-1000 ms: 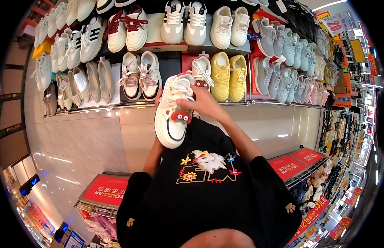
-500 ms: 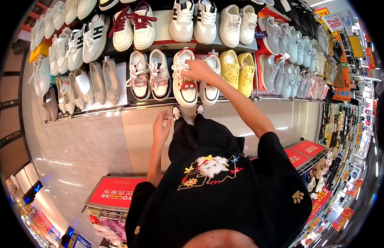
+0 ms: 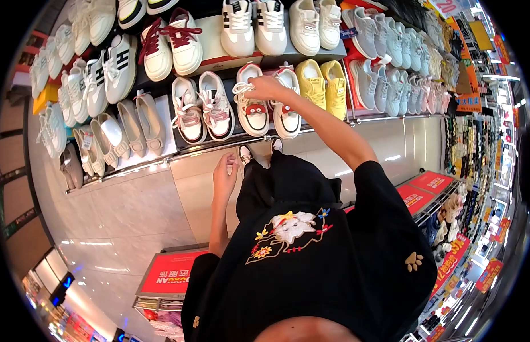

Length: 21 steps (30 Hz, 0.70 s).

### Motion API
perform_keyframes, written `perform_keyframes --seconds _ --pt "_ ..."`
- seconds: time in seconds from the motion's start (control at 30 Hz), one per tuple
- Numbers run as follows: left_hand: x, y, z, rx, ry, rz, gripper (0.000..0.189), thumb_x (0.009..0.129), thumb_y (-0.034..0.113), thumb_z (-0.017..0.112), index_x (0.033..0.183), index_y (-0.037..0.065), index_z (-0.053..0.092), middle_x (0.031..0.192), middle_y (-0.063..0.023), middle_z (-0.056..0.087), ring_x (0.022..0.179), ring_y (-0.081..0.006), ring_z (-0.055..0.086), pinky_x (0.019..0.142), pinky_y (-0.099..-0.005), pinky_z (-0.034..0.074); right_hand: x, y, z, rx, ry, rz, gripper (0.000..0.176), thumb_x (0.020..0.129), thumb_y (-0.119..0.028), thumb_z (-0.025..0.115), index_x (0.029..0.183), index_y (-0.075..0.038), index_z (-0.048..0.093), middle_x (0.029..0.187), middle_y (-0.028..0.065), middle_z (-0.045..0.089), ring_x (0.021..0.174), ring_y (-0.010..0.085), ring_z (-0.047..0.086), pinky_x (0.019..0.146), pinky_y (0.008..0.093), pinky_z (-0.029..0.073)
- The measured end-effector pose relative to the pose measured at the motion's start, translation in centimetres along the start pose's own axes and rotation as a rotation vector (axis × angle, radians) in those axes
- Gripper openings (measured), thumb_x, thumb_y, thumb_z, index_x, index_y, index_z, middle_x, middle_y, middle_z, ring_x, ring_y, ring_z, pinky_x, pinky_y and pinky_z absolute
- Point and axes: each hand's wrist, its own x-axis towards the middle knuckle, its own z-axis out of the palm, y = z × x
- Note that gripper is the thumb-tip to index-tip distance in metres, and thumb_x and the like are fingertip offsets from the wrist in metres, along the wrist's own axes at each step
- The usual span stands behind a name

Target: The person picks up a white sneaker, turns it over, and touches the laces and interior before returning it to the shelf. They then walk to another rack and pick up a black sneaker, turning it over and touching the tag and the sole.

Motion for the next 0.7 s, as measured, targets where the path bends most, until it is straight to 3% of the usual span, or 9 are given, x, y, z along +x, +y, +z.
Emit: perform_keyframes --seconds 0.13,0.2,0.33,0.37,0.43,0.57,0.7 --pt "1.0 0.7 0.0 0.005 -0.044 0.036 0.027 0.088 0.013 0.057 0.113 0.0 0.054 0.095 -0.0124 0.064 0.086 -0.0198 0.062 0.077 -0.0311 0.047 -2.1 -0.3 -0.3 -0.048 0.074 -0.047 0.046 0.078 -0.04 0.058 0.103 -0.002 0.059 0.1 0.019 0.061 0.088 0.0367 0.06 0.078 0.0448 0.048" --pt "1.3 0.9 0.1 -0.003 -0.056 0.051 0.027 0.089 0.013 0.056 0.113 0.0 0.054 0.096 -0.0125 0.064 0.086 -0.0198 0.062 0.078 -0.0309 0.047 -4.3 -0.5 -1.3 0.087 0.38 -0.068 0.036 0.081 -0.034 0.059 0.103 -0.005 0.058 0.101 0.0156 0.059 0.087 0.0334 0.06 0.075 0.0436 0.048" --pt "1.2 1.2 0.3 -0.009 -0.063 0.07 0.028 0.089 0.013 0.056 0.113 -0.001 0.054 0.096 -0.0131 0.064 0.086 -0.02 0.062 0.078 -0.0306 0.047 -8.5 2.7 -1.8 0.022 0.52 0.11 0.032 0.081 -0.03 0.062 0.102 -0.006 0.056 0.099 0.0152 0.059 0.081 0.0319 0.06 0.071 0.0414 0.048" --pt "1.1 1.1 0.4 0.006 -0.082 0.058 0.028 0.089 0.013 0.056 0.112 -0.001 0.054 0.096 -0.0135 0.063 0.086 -0.0203 0.062 0.079 -0.0309 0.047 -9.1 3.6 -1.7 0.019 0.526 0.111 0.032 0.081 -0.03 0.062 0.102 -0.006 0.056 0.099 0.0152 0.059 0.081 0.0319 0.06 0.071 0.0414 0.048" --pt "0.8 1.2 0.5 0.025 -0.105 0.052 0.027 0.089 0.013 0.056 0.112 -0.001 0.054 0.095 -0.0139 0.063 0.086 -0.0206 0.062 0.079 -0.0311 0.047 -9.9 4.6 -1.5 0.064 0.301 0.12 0.032 0.078 -0.028 0.065 0.1 -0.005 0.055 0.092 0.016 0.061 0.08 0.0336 0.06 0.07 0.0418 0.048" --pt "0.8 1.6 0.5 0.043 -0.139 0.098 0.027 0.089 0.013 0.056 0.112 -0.001 0.054 0.096 -0.0141 0.063 0.087 -0.0209 0.062 0.079 -0.0316 0.047 -8.9 5.1 -1.0 0.098 0.258 0.19 0.032 0.076 -0.026 0.067 0.095 -0.004 0.054 0.084 0.0182 0.062 0.08 0.0357 0.06 0.07 0.0431 0.047" --pt "0.7 1.8 0.2 0.042 -0.07 0.109 0.026 0.089 0.013 0.056 0.111 -0.001 0.054 0.096 -0.0144 0.063 0.087 -0.0213 0.062 0.079 -0.0315 0.047 -7.3 6.1 -0.4 0.114 0.279 0.054 0.03 0.076 -0.024 0.068 0.092 -0.003 0.053 0.079 0.0211 0.061 0.078 0.0374 0.06 0.069 0.0445 0.046"
